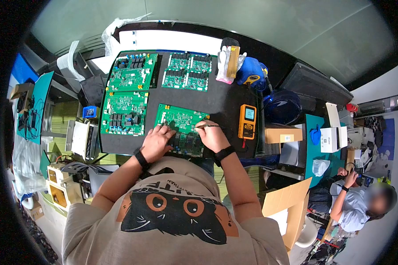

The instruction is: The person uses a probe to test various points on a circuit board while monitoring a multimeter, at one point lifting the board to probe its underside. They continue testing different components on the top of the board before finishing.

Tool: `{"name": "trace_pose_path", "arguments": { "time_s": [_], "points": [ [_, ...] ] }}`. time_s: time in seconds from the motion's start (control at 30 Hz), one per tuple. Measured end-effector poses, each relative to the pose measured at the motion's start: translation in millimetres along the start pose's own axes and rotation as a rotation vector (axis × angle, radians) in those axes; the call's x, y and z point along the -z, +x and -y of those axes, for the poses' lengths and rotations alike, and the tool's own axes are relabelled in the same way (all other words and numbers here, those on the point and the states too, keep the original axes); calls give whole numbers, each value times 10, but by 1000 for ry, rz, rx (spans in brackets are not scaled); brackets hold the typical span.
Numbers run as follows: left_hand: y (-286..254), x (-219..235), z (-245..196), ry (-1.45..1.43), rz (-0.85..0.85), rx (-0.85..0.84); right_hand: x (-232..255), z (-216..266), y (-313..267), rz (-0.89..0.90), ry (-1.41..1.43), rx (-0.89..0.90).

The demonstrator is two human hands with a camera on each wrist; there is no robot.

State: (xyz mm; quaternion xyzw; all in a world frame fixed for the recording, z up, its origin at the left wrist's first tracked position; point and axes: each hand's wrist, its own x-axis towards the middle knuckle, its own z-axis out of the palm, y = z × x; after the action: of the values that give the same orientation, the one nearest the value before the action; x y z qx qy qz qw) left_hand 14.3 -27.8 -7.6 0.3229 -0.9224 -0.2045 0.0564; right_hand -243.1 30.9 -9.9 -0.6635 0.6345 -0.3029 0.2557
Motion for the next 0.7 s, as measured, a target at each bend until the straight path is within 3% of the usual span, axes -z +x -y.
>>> {"name": "trace_pose_path", "arguments": {
  "time_s": [0.47,0.53,0.7],
  "points": [
    [5,1,-2,-7,7,4,-62,25,-42,-87,-55,97],
    [-1,4,-2,-2,7,2,-45,60,-39,-50,13,11],
    [2,10,-9,-4,4,2,-3,51,-35,-27,28,-5]
  ]
}}
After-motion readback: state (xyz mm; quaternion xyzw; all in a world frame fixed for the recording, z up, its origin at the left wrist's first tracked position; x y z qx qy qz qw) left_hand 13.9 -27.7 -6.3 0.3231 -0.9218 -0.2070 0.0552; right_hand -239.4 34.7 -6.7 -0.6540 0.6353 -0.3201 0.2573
